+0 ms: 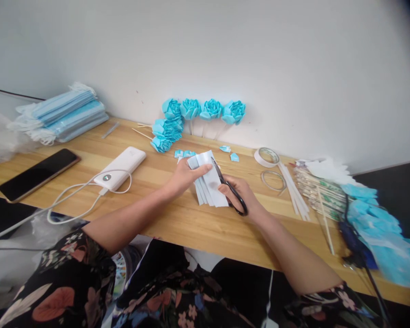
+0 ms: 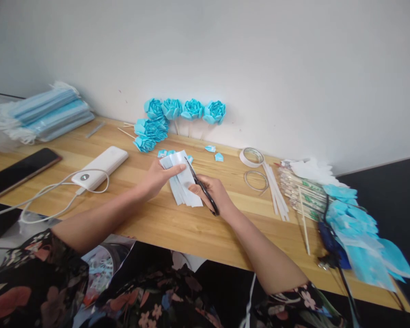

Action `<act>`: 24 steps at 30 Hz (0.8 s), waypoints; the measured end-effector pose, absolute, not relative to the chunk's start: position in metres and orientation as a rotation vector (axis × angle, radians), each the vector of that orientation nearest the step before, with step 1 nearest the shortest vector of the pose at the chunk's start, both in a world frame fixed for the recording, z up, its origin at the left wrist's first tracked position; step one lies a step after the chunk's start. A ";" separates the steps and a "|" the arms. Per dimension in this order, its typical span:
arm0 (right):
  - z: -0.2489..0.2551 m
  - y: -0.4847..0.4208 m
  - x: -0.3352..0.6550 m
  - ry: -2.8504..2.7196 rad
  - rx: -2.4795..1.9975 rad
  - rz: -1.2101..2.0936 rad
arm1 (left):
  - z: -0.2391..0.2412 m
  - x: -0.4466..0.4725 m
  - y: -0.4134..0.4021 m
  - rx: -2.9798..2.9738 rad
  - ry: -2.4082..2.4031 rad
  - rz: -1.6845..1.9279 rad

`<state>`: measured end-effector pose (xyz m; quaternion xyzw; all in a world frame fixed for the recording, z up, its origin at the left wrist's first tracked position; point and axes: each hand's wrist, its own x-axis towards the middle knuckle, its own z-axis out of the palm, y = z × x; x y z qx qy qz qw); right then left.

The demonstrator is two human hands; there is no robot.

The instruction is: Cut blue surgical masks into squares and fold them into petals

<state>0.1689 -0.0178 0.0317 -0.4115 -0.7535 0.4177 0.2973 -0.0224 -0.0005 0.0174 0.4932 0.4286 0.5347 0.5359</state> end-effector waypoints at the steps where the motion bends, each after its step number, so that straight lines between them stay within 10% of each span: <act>1: 0.031 -0.018 0.169 -1.993 -1.093 1.122 | 0.018 -0.023 -0.001 1.184 1.018 1.274; 24: 0.023 -0.016 0.173 -2.017 -1.081 1.228 | 0.025 -0.024 0.000 1.245 1.025 1.262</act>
